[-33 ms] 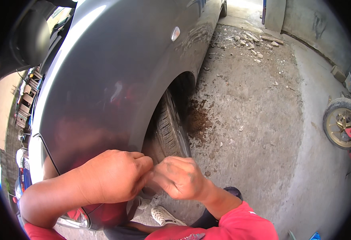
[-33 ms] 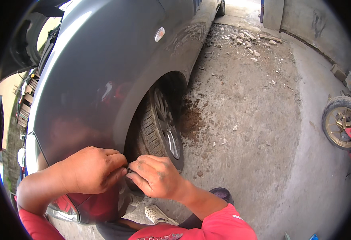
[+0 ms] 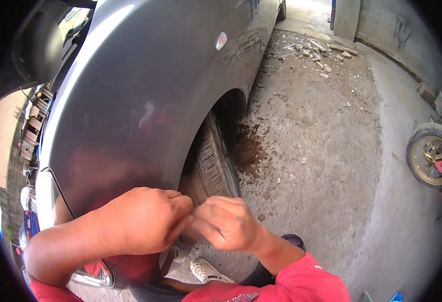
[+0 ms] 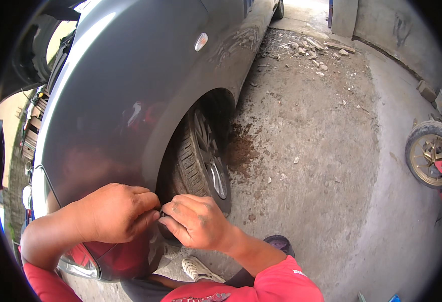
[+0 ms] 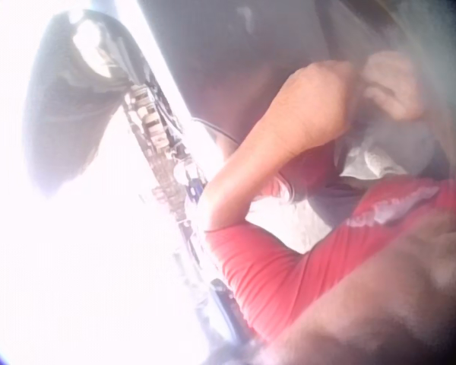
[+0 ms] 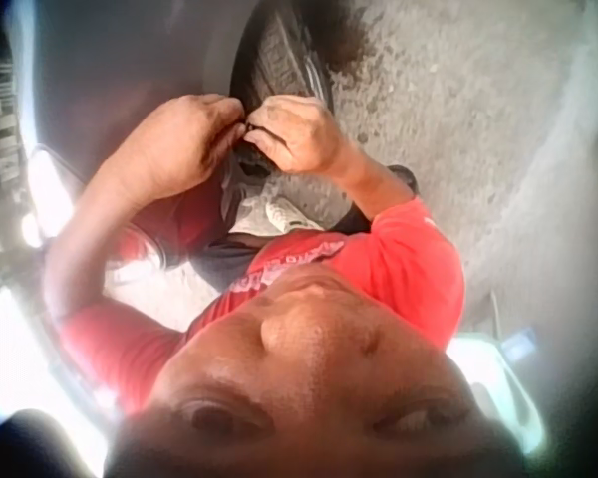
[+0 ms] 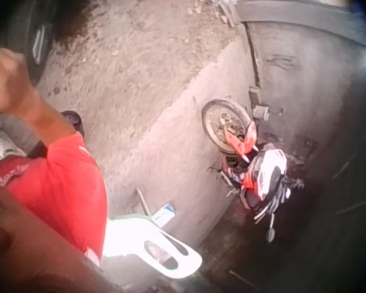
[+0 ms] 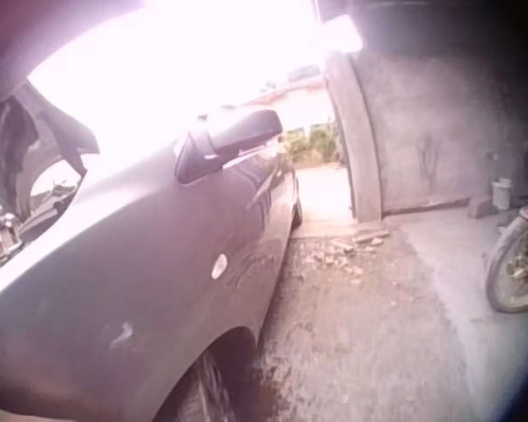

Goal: The person kneels by the front wheel of a silver car and uses their hands to push and align the bumper panel into place. They then move to the open hood to retrieve a small fastener and return to the bumper to secure the panel, pressing it firmly against the car body.

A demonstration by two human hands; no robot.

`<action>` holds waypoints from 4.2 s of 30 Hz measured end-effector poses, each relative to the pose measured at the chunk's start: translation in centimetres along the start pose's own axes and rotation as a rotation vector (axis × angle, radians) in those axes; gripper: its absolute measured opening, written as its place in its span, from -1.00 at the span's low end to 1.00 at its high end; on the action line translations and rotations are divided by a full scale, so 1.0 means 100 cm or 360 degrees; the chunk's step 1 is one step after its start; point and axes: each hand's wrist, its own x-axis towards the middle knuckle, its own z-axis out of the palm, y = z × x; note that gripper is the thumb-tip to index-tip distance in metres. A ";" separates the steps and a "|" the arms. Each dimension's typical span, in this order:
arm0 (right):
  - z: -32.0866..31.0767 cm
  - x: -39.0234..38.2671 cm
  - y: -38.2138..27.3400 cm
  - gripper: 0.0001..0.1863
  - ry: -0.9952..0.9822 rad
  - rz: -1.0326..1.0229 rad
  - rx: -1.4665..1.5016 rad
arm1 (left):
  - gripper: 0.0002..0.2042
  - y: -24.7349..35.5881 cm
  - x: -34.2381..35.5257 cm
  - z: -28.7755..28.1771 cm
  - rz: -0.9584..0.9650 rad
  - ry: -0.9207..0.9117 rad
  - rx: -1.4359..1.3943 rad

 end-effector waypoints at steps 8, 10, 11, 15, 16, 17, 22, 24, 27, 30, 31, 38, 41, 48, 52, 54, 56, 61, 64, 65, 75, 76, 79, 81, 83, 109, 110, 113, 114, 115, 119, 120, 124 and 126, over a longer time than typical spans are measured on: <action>-0.008 -0.005 0.008 -0.87 -0.0255 0.0279 0.0668 | -0.86 -0.004 0.005 -0.002 0.0071 -0.0133 -0.0378; -0.007 -0.006 0.014 -0.86 -0.0234 0.0265 0.0834 | -0.87 -0.001 0.004 -0.002 0.0096 -0.0054 -0.0290; -0.007 -0.006 0.013 -0.87 -0.0208 0.0245 0.0742 | -0.87 0.000 0.003 -0.001 0.0109 -0.0013 -0.0246; 0.002 -0.001 -0.002 -0.80 0.0168 0.0322 0.0661 | -0.88 0.003 0.004 -0.004 0.0025 0.0061 -0.0042; 0.005 -0.001 -0.006 -0.77 0.0329 0.0379 0.0708 | -0.88 0.004 0.005 -0.005 0.0030 0.0075 -0.0034; 0.002 -0.005 -0.001 -0.70 0.0240 0.0248 0.0579 | -0.88 0.005 0.005 -0.004 0.0034 0.0089 -0.0026; 0.014 -0.013 0.014 -0.79 0.0170 0.0531 0.1195 | -0.89 -0.002 0.003 0.003 -0.0020 0.0120 0.0027; 0.017 -0.014 0.019 -0.82 0.0212 0.0719 0.1485 | -0.90 -0.003 0.003 0.002 -0.0035 0.0118 0.0090; 0.016 -0.014 0.021 -0.82 0.0154 0.0759 0.1593 | -0.89 -0.005 0.004 0.000 -0.0018 0.0107 0.0180; 0.017 -0.014 0.021 -0.81 0.0133 0.0801 0.1602 | -0.89 -0.007 0.004 -0.002 0.0037 0.0081 0.0197; 0.018 -0.013 0.020 -0.81 0.0149 0.0797 0.1588 | -0.89 -0.007 0.003 -0.003 0.0031 0.0080 0.0213; 0.017 -0.012 0.019 -0.82 0.0153 0.0834 0.1494 | -0.87 -0.001 0.004 0.000 -0.0037 0.0213 0.0296; 0.020 -0.010 0.016 -0.87 0.0214 0.0903 0.1687 | -0.87 -0.001 0.004 0.002 0.0016 0.0247 0.0333; 0.026 -0.011 0.021 -0.86 0.0047 0.0925 0.1649 | -0.88 -0.009 0.002 0.012 0.0082 0.0172 0.0447; 0.039 -0.016 0.036 -0.88 -0.0098 0.1016 0.1881 | -0.89 -0.017 0.002 0.024 0.0014 0.0048 0.0627; 0.058 -0.024 0.048 -0.87 -0.0051 0.1179 0.2038 | -0.88 -0.021 0.006 0.025 -0.0022 0.0041 0.0789; 0.086 -0.037 0.053 -0.84 0.0366 0.1245 0.2273 | -0.85 -0.025 0.013 0.030 0.0055 0.0171 0.0896; 0.131 -0.068 0.061 -0.75 0.0544 0.1461 0.2488 | -0.77 -0.031 0.012 0.032 0.0054 0.0151 0.1058; 0.151 -0.082 0.064 -0.78 0.0297 0.1621 0.2352 | -0.76 -0.031 0.012 0.039 0.0080 0.0138 0.1129; 0.156 -0.087 0.066 -0.77 0.0178 0.1569 0.2284 | -0.76 -0.030 0.013 0.042 0.0093 0.0138 0.1146; 0.155 -0.063 0.094 -0.64 -0.0076 0.1300 0.2798 | -0.70 -0.025 0.017 0.040 0.0034 0.0048 0.1236; 0.157 -0.063 0.095 -0.64 -0.0081 0.1281 0.2793 | -0.69 -0.027 0.017 0.040 0.0036 0.0046 0.1243; 0.155 -0.057 0.086 -0.65 -0.0010 0.1319 0.2818 | -0.68 -0.030 0.016 0.041 0.0040 0.0049 0.1261; 0.156 -0.056 0.084 -0.66 0.0056 0.1349 0.2854 | -0.67 -0.031 0.016 0.042 0.0048 0.0052 0.1270; 0.160 -0.058 0.086 -0.66 0.0111 0.1354 0.2895 | -0.67 -0.031 0.018 0.043 0.0061 0.0057 0.1270; 0.160 -0.056 0.077 -0.72 0.0227 0.1377 0.3008 | -0.62 -0.029 0.014 0.044 0.0039 0.0048 0.1340; 0.159 -0.056 0.078 -0.71 0.0204 0.1370 0.3008 | -0.63 -0.029 0.014 0.045 0.0043 0.0054 0.1331; 0.157 -0.054 0.077 -0.68 0.0204 0.1384 0.3009 | -0.67 -0.029 0.014 0.045 0.0041 0.0066 0.1299; 0.157 -0.054 0.076 -0.67 0.0200 0.1384 0.3006 | -0.69 -0.029 0.014 0.045 0.0034 0.0068 0.1288; 0.156 -0.053 0.075 -0.67 0.0195 0.1385 0.3003 | -0.71 -0.028 0.014 0.045 0.0031 0.0065 0.1275; 0.155 -0.054 0.082 -0.65 0.0089 0.1372 0.2959 | -0.77 -0.028 0.015 0.044 0.0039 0.0063 0.1223; 0.157 -0.054 0.082 -0.65 0.0104 0.1360 0.2942 | -0.79 -0.029 0.015 0.044 0.0040 0.0066 0.1219; 0.159 -0.052 0.080 -0.64 0.0097 0.1339 0.2915 | -0.83 -0.029 0.013 0.046 0.0032 0.0082 0.1194; 0.160 -0.051 0.079 -0.64 0.0069 0.1349 0.2929 | -0.83 -0.030 0.012 0.045 0.0037 0.0088 0.1193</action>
